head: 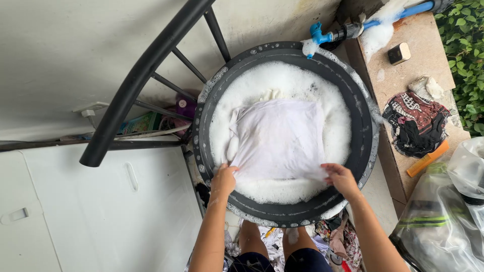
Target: The person hand washes clothes by wringing garments, pouring bleach from a bottle into a basin of soapy water, and scrubbing clothes by hand.
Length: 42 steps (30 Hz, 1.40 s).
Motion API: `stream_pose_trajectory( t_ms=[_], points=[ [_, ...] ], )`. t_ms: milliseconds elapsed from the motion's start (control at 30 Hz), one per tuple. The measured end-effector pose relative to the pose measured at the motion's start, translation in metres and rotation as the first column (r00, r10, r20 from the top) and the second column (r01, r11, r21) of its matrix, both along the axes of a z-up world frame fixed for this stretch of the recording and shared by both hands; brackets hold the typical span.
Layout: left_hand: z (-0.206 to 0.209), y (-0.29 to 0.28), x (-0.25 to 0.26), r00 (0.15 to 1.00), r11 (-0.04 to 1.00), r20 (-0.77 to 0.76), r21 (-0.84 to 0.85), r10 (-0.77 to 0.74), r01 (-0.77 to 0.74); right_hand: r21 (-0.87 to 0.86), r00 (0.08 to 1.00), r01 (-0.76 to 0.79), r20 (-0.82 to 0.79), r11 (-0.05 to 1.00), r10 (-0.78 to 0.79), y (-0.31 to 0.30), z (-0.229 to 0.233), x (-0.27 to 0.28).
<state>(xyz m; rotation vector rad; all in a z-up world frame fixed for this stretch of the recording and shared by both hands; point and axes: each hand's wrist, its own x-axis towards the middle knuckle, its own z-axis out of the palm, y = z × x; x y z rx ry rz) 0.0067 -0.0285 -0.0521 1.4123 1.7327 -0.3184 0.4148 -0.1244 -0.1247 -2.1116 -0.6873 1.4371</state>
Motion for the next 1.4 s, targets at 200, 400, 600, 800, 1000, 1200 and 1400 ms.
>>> stream_pose_trajectory(
  t_ms=[200, 400, 600, 800, 1000, 1200, 1400],
  points=[
    [-0.041, 0.016, 0.051, 0.979, 0.885, -0.159, 0.427, -0.128, 0.185, 0.011, 0.829, -0.330, 0.481, 0.944, 0.284, 0.038, 0.032, -0.059],
    [-0.035, 0.042, 0.102, 0.988, 0.897, -0.084, 0.413, -0.132, 0.155, 0.083, 0.507, -0.772, 0.677, 0.630, 0.533, 0.111, 0.061, -0.138],
    [-0.024, 0.021, 0.073, 0.976, 0.968, -0.216, 0.244, -0.002, 0.056, -0.327, 0.425, -0.661, 0.579, 0.675, 0.696, 0.124, 0.027, -0.109],
    [-0.011, -0.089, -0.033, 0.885, 0.505, 0.341, 0.729, 0.315, -0.461, -0.094, 0.512, -0.611, 0.711, 0.786, 0.483, 0.072, 0.002, -0.116],
    [-0.092, -0.171, -0.115, 0.596, 0.413, 0.423, 0.451, 0.682, -0.792, 0.180, 0.539, -0.797, 0.642, 0.577, 0.544, 0.045, 0.025, -0.236],
    [-0.192, -0.194, -0.132, 0.400, 0.390, 0.392, 0.110, 0.828, -0.914, 0.337, 0.602, -0.798, 0.487, 0.500, 0.633, 0.062, 0.042, -0.349],
    [-0.289, -0.187, -0.127, 0.414, 0.485, 0.328, -0.173, 0.849, -0.857, 0.436, 0.609, -0.791, 0.494, 0.429, 0.621, 0.046, 0.025, -0.395]
  ],
)
